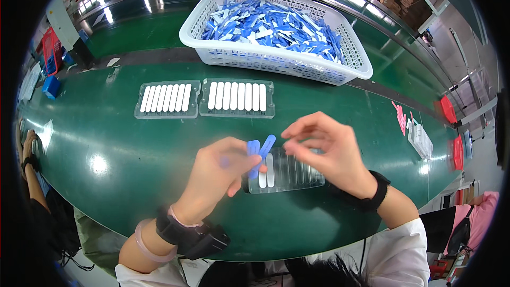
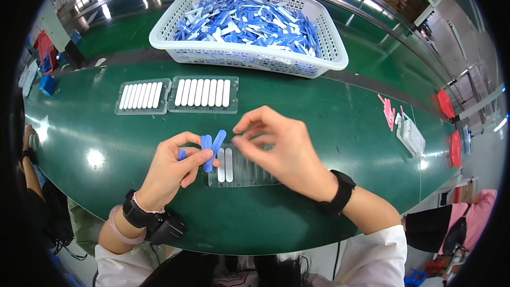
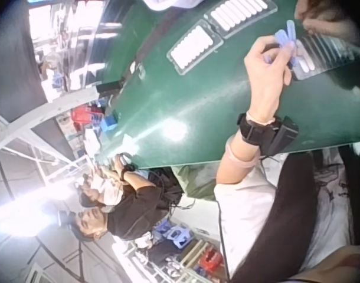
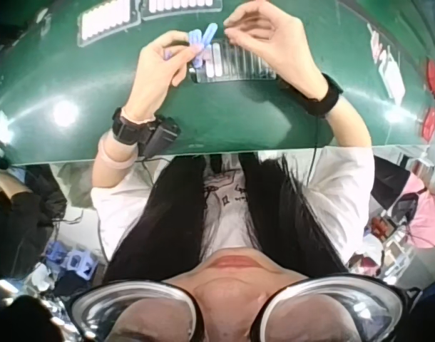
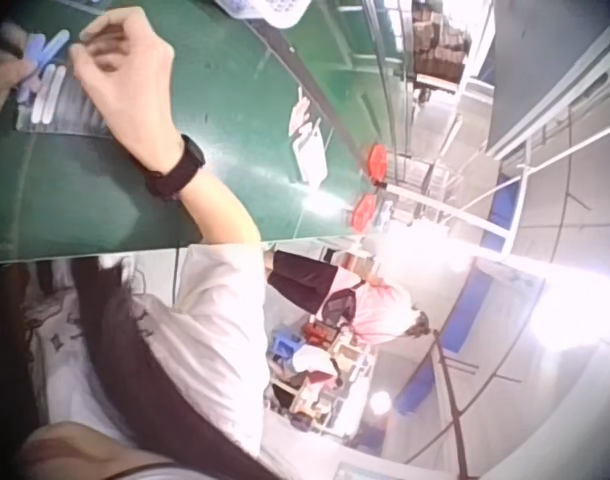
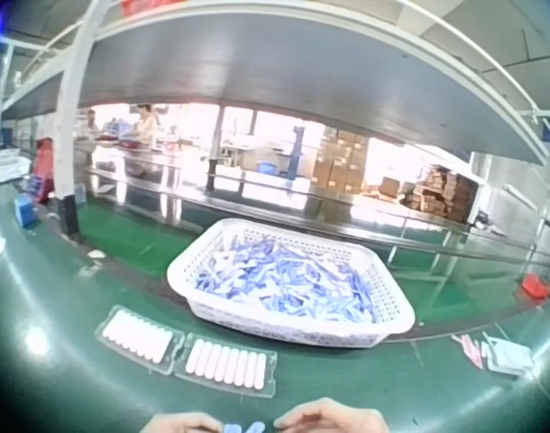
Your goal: Assembling and organizing small plastic components into clear trays on an industrial assembly line.
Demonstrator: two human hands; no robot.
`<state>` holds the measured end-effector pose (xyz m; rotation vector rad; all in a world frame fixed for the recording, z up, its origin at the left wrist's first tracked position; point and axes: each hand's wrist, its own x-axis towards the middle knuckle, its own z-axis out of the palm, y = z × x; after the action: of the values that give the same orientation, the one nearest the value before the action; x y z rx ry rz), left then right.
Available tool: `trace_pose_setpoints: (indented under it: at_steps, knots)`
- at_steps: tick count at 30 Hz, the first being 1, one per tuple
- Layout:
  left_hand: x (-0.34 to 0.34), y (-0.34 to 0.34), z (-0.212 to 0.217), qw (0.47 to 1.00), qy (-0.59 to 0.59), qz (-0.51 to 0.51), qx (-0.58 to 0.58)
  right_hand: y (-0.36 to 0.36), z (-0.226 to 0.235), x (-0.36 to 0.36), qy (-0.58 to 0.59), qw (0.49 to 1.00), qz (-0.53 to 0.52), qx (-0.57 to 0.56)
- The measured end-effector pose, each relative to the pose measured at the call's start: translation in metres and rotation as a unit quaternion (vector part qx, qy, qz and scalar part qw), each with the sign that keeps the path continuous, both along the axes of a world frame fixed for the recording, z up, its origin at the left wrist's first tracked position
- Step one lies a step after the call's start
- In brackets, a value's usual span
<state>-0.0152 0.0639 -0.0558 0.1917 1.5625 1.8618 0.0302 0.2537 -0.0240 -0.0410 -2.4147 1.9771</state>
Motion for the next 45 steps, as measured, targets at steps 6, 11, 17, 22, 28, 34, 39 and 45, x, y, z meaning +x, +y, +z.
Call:
trace_pose_setpoints:
  at_steps: [6, 11, 17, 22, 28, 34, 39, 45]
  knots:
    - [0.001, -0.001, 0.003, 0.999, 0.028, -0.005, -0.047, 0.0, -0.005, -0.003, -0.09, 0.99, 0.031, -0.1]
    - [0.0, -0.002, -0.001, 0.999, 0.009, 0.037, -0.023, 0.004, -0.008, 0.003, 0.195, 0.943, 0.067, 0.26]
    - [-0.001, 0.0, 0.003, 0.998, -0.051, 0.028, 0.009, -0.011, -0.023, 0.041, 0.322, 0.763, 0.148, 0.54]
    - [0.002, -0.001, 0.006, 0.999, -0.04, -0.007, 0.018, -0.007, -0.019, 0.048, 0.227, 0.856, 0.152, 0.438]
    - [0.007, -0.002, 0.012, 0.997, 0.012, -0.065, -0.032, -0.005, -0.004, 0.011, -0.094, 0.987, 0.053, -0.117]
    - [0.002, 0.0, 0.003, 0.999, -0.001, -0.02, -0.027, 0.019, -0.009, 0.004, 0.28, 0.887, 0.089, 0.355]
    - [0.002, -0.001, 0.004, 0.999, 0.009, -0.024, -0.023, 0.005, -0.018, 0.037, 0.288, 0.757, 0.193, 0.554]
    - [0.004, 0.001, 0.003, 0.997, 0.038, -0.057, -0.029, 0.001, -0.01, 0.043, 0.209, 0.878, 0.128, 0.41]
